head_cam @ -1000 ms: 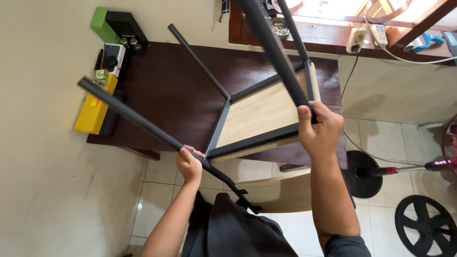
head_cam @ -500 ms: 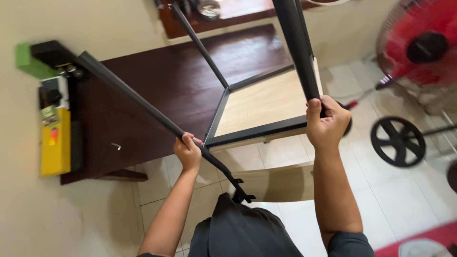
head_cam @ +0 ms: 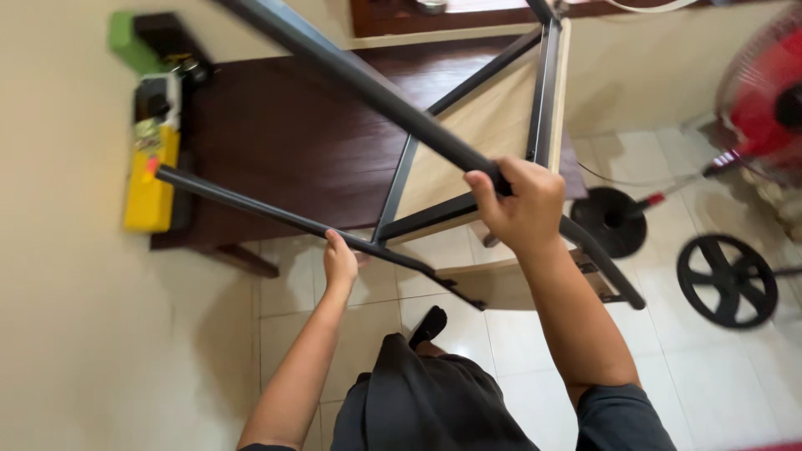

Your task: The person assembles a chair by inserting and tightening bolts into the metal frame using an Allen key. They flip the chair to access different joints and continue securing the frame components.

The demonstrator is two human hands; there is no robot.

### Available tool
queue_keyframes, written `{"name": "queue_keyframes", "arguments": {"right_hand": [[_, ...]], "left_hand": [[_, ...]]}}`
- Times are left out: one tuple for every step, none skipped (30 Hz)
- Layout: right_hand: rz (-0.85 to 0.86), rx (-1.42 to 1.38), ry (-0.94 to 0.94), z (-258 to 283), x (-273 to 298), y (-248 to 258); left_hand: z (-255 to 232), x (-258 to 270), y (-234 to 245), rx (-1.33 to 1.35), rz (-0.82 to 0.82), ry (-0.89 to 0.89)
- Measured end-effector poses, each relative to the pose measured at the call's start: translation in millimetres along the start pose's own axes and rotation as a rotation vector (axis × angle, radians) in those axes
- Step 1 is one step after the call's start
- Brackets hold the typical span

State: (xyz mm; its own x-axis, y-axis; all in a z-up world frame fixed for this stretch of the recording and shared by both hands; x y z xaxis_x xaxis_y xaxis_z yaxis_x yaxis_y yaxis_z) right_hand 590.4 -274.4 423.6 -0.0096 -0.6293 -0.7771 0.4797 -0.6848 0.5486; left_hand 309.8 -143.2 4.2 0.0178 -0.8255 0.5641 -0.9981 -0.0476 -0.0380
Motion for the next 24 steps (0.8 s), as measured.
{"name": "queue_keyframes", "arguments": {"right_hand": [[0.018,-0.019,0.047,9.6,-6.3,-9.0],[0.036,-0.006,0.097,18.5,-12.9,-17.9],[0.052,0.01,0.145,26.7,-18.9,-25.9],[0.068,0.026,0.194,34.1,-24.9,-33.8],[0.087,0.03,0.235,39.5,-30.6,-41.3],[0.105,0.034,0.277,43.7,-37.0,-49.6],[0.125,0.041,0.317,47.2,-43.4,-59.0],[0.132,0.02,0.35,49.6,-50.3,-68.6],[0.138,0.002,0.38,51.2,-56.6,-77.7],[0.144,-0.017,0.411,52.5,-62.0,-85.6],[0.163,-0.011,0.432,51.4,-69.2,-93.7],[0.18,-0.004,0.453,49.7,-76.1,-101.7],[0.203,0.004,0.466,48.0,-78.5,-109.6],[0.211,-0.003,0.484,46.9,-80.7,-117.1],[0.216,-0.008,0.507,44.2,-85.8,-124.3],[0.221,-0.014,0.531,41.0,-90.6,-131.0],[0.226,-0.01,0.539,36.7,-94.2,-137.5],[0.231,-0.007,0.548,32.9,-97.0,-144.4],[0.237,-0.005,0.553,29.5,-98.8,-151.3],[0.248,-0.013,0.568,26.3,-100.5,-157.9],[0.255,-0.015,0.58,22.2,-103.1,-163.5],[0.262,-0.018,0.591,18.1,-105.4,-169.1],[0.27,-0.013,0.598,13.7,-107.4,-174.9],[0.277,-0.009,0.605,9.4,-109.4,-180.8]], "left_hand": [[19.5,-5.7,4.3,0.09,0.045,0.175],[26.1,-8.2,5.9,0.082,0.107,0.188],[33.8,-9.4,5.3,0.071,0.172,0.2],[40.3,-10.7,4.9,0.061,0.237,0.21],[45.7,-13.1,6.2,0.114,0.25,0.228],[49.9,-16.2,3.6,0.168,0.263,0.244],[53.1,-19.7,-0.1,0.221,0.279,0.262],[52.0,-23.9,-3.3,0.241,0.297,0.256],[49.6,-28.1,-7.4,0.259,0.317,0.25],[46.9,-30.9,-12.0,0.276,0.336,0.244],[41.8,-35.4,-17.6,0.263,0.338,0.235],[37.0,-39.8,-23.5,0.25,0.339,0.227],[37.6,-41.8,-27.6,0.232,0.342,0.228],[39.4,-45.7,-31.2,0.281,0.339,0.257],[37.5,-53.0,-38.3,0.331,0.338,0.28],[36.4,-60.6,-44.6,0.381,0.337,0.302],[33.3,-69.3,-50.8,0.393,0.351,0.283],[32.0,-77.6,-56.8,0.405,0.364,0.263],[32.8,-84.5,-60.8,0.415,0.375,0.247],[36.9,-91.3,-65.9,0.425,0.375,0.26],[39.0,-99.1,-72.6,0.43,0.38,0.271],[41.1,-106.0,-78.7,0.434,0.384,0.282],[45.0,-112.3,-84.3,0.457,0.361,0.302],[48.0,-118.1,-90.6,0.481,0.337,0.321]]}}
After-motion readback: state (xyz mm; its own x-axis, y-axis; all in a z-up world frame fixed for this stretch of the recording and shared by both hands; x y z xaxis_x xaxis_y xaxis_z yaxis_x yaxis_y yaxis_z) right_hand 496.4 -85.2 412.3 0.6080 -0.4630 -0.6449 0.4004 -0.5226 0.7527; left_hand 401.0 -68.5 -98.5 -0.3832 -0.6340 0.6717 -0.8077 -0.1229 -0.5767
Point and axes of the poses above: each hand's wrist, its own x-axis away from the middle knuckle, its own y-axis out of the back of the hand, z = x × y, the point moved 9 cm from there along -x, towards the middle knuckle, and after that the axes turned 11 degrees about y, right-handed, at the moved point
